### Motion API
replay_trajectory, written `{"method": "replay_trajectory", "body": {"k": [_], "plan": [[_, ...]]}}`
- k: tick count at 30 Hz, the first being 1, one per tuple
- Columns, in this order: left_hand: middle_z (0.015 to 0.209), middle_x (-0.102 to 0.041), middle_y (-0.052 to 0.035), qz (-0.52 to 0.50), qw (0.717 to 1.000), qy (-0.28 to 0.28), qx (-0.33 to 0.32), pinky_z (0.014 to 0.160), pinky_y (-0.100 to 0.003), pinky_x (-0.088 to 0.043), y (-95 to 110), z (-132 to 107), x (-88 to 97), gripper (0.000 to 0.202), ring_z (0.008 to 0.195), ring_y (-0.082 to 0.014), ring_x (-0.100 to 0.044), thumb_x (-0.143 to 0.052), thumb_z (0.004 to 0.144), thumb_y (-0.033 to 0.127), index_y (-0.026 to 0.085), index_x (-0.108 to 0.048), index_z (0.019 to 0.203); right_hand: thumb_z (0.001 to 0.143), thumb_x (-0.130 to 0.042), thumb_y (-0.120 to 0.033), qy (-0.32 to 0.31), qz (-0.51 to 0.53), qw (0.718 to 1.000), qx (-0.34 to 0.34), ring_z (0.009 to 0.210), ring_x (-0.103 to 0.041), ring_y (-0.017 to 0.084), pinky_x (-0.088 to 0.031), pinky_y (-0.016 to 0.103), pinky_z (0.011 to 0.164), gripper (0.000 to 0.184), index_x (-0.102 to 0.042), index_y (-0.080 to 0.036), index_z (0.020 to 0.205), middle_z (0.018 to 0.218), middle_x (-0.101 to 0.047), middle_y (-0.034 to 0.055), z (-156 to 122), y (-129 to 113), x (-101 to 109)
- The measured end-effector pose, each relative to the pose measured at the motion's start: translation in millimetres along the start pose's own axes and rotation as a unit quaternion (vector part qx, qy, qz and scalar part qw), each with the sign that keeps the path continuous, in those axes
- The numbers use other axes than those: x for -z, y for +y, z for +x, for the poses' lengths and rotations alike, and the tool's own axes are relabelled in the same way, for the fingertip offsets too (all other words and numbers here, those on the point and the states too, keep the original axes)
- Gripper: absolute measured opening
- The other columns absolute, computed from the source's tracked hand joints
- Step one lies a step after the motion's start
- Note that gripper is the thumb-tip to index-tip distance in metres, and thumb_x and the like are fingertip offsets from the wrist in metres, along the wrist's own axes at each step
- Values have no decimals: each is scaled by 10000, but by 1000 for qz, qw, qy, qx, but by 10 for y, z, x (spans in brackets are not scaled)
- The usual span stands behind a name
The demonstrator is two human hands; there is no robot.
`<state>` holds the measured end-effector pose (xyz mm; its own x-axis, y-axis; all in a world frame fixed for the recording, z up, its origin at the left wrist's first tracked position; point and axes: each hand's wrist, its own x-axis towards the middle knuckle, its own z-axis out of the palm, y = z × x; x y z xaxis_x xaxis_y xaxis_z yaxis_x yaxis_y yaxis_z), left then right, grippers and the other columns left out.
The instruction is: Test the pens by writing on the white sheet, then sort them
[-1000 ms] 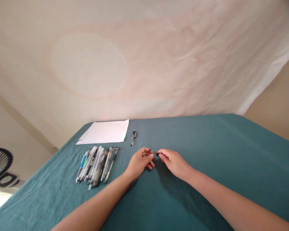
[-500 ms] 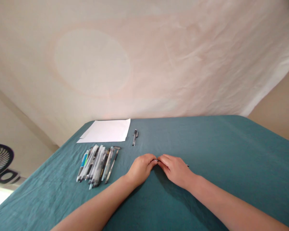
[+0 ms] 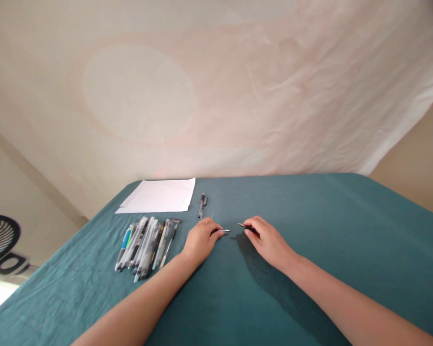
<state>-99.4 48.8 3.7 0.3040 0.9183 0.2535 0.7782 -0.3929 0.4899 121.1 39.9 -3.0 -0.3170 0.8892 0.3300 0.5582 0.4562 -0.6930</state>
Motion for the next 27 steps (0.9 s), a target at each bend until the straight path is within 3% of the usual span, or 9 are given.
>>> {"method": "replay_trajectory", "body": {"k": [3,5,7,10,13,17,23,27], "plan": [[933,-603,-50,-100,994,32,12,831,-293,-398,32,17,5,246,933,-199,-535,-609,802,326,233,-690,1014,889,-449,-395,-51,164,982,-77,665,-518,122,-407,241,609,269,-571,-212,1044,798,-575,21,10,-48,-6],[951,-610,-66,-242,969,11,45,752,-273,-407,105,14,-11,306,877,-184,-540,-594,817,376,208,-680,1058,890,-421,-475,-123,309,931,-150,531,-436,87,-309,188,461,346,-537,-214,1086,699,-536,-8,1,-100,-33],[901,-622,-82,-405,907,-46,103,617,-233,-384,182,1,-39,399,756,-152,-536,-579,823,436,164,-658,1105,874,-439,-511,-176,430,863,-198,483,-366,64,-210,163,408,361,-535,-198,1025,663,-508,-20,-13,-149,-72],[745,-598,-54,-554,807,-99,176,528,-199,-321,248,-20,-84,487,624,-107,-495,-639,773,465,125,-645,1122,842,-527,-478,-204,540,785,-223,492,-367,49,-228,150,412,314,-530,-171,909,681,-524,-11,-30,-190,-118],[629,-541,-4,-607,762,-108,199,527,-192,-319,243,-30,-108,418,558,-75,-466,-684,750,423,119,-678,1036,849,-543,-433,-239,587,741,-221,528,-459,58,-362,171,482,287,-537,-157,928,738,-587,21,-37,-182,-119],[681,-575,-12,-646,730,-113,192,551,-204,-358,203,-31,-114,349,561,-75,-501,-686,757,390,132,-682,992,838,-577,-393,-293,569,737,-216,653,-605,109,-486,265,651,305,-562,-131,994,858,-647,75,-43,-129,-90],[843,-649,-61,-636,736,-96,208,553,-213,-385,171,-33,-155,330,598,-89,-549,-734,707,378,128,-701,919,785,-642,-403,-269,530,772,-226,656,-648,132,-520,294,661,329,-564,-116,927,823,-671,77,-55,-93,-128],[848,-660,-67,-628,743,-80,216,538,-197,-387,167,-35,-172,325,642,-103,-561,-747,690,373,127,-711,900,755,-668,-410,-249,504,792,-239,628,-648,130,-526,283,629,331,-552,-123,873,778,-679,69,-52,-97,-141]]}}
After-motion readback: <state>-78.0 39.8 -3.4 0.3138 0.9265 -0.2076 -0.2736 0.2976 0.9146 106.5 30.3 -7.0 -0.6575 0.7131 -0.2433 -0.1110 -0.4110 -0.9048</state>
